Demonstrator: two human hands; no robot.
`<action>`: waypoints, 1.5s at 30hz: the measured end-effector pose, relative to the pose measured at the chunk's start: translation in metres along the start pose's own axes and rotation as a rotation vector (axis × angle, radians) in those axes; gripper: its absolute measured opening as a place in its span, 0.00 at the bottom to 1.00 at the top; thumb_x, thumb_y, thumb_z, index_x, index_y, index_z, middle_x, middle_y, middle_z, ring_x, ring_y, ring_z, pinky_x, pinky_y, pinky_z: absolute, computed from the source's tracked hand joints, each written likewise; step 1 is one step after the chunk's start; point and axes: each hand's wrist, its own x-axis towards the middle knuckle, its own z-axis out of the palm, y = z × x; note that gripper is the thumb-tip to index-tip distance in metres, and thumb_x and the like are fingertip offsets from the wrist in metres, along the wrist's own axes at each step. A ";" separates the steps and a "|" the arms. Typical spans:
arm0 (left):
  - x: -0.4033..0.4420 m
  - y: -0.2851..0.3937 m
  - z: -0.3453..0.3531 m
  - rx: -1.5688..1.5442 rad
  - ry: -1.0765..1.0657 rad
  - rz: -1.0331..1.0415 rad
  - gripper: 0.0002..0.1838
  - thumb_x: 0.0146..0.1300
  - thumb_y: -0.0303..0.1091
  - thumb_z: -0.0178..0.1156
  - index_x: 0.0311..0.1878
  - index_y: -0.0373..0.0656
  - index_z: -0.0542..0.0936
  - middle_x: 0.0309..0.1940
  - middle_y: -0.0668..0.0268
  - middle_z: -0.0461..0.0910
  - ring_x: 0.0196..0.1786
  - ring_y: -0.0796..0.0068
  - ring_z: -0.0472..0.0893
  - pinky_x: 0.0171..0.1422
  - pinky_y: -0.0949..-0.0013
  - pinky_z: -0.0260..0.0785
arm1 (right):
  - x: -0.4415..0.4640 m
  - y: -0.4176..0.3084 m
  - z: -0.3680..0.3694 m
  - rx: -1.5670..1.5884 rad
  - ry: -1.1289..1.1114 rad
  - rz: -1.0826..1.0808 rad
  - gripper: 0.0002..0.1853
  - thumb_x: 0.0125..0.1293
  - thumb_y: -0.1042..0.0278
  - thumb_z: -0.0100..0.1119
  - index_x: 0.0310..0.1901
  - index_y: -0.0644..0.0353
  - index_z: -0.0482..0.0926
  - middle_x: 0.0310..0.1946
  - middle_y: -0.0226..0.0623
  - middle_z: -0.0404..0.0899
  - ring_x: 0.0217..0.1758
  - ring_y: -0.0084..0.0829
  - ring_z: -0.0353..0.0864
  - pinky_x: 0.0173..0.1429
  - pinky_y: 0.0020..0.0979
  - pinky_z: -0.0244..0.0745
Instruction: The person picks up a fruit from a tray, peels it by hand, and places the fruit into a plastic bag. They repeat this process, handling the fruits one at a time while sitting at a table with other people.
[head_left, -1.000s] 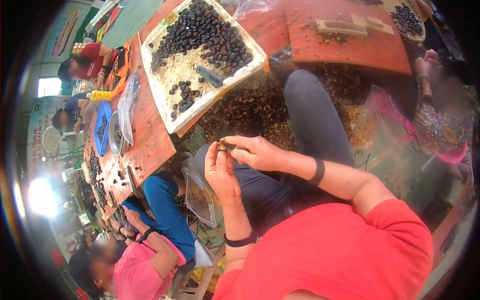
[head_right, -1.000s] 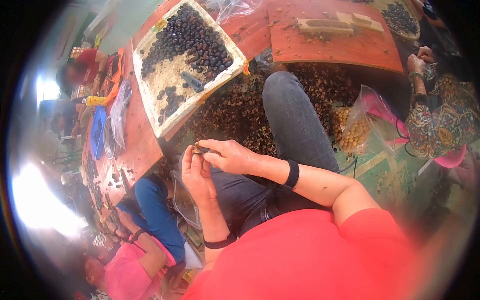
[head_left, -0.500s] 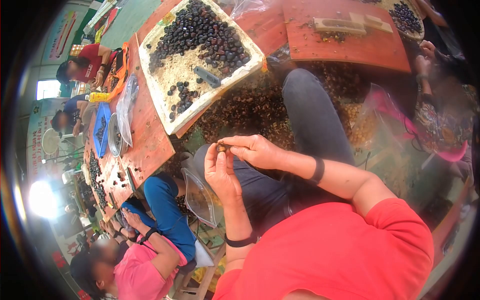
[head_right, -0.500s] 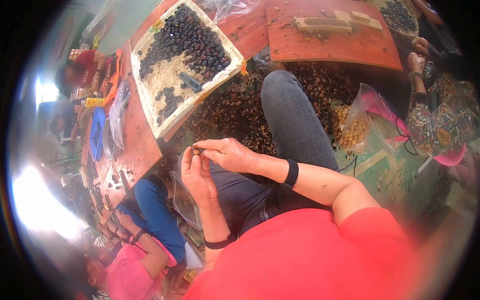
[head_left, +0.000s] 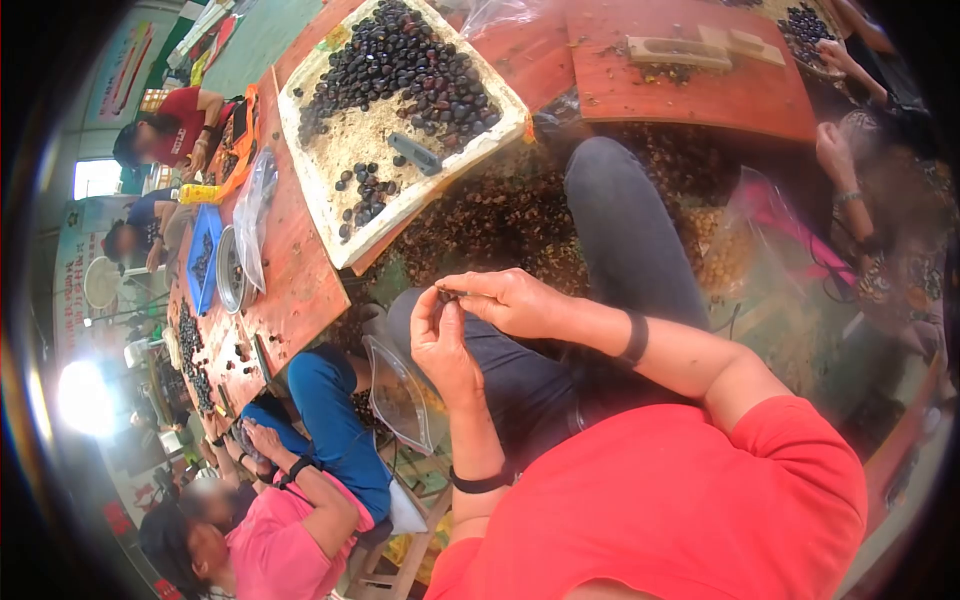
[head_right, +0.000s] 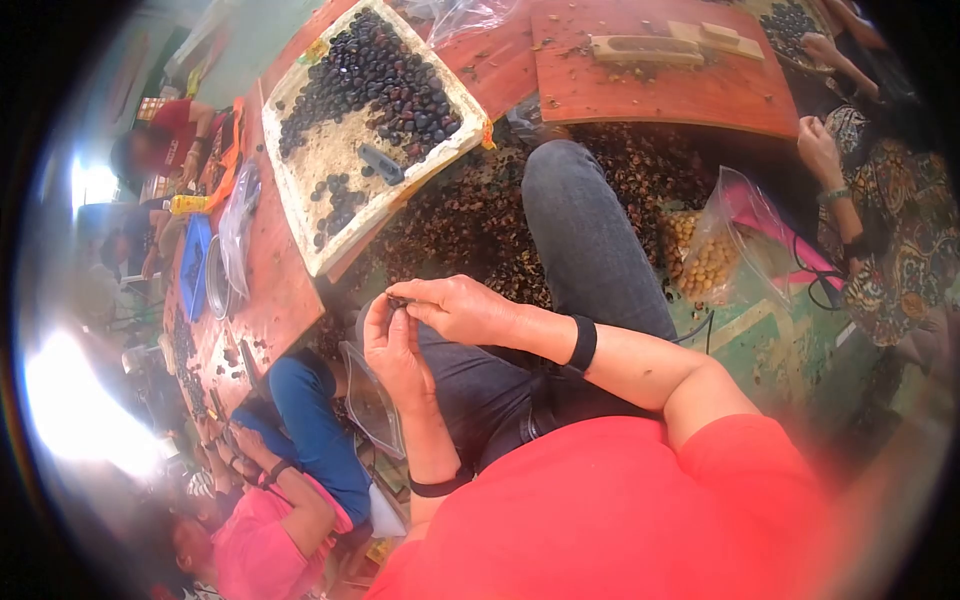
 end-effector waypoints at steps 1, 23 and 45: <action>0.000 0.000 0.000 0.002 0.008 0.010 0.15 0.66 0.18 0.53 0.56 0.35 0.73 0.51 0.62 0.76 0.51 0.74 0.78 0.55 0.73 0.75 | 0.000 0.001 0.000 0.074 -0.005 0.017 0.18 0.67 0.70 0.53 0.58 0.61 0.76 0.50 0.48 0.80 0.52 0.44 0.82 0.54 0.36 0.77; 0.008 -0.001 -0.010 -0.306 -0.036 -0.057 0.13 0.68 0.22 0.53 0.54 0.39 0.70 0.48 0.60 0.78 0.49 0.71 0.80 0.53 0.70 0.76 | -0.003 -0.008 -0.002 0.171 -0.089 0.129 0.23 0.67 0.69 0.54 0.63 0.64 0.70 0.46 0.50 0.82 0.47 0.39 0.84 0.49 0.35 0.77; 0.007 -0.001 0.000 -0.246 -0.014 -0.038 0.10 0.69 0.23 0.53 0.52 0.38 0.70 0.48 0.60 0.77 0.52 0.68 0.79 0.56 0.68 0.76 | -0.003 -0.012 -0.002 0.199 -0.041 0.232 0.22 0.66 0.69 0.54 0.61 0.64 0.71 0.51 0.53 0.80 0.53 0.45 0.82 0.54 0.36 0.76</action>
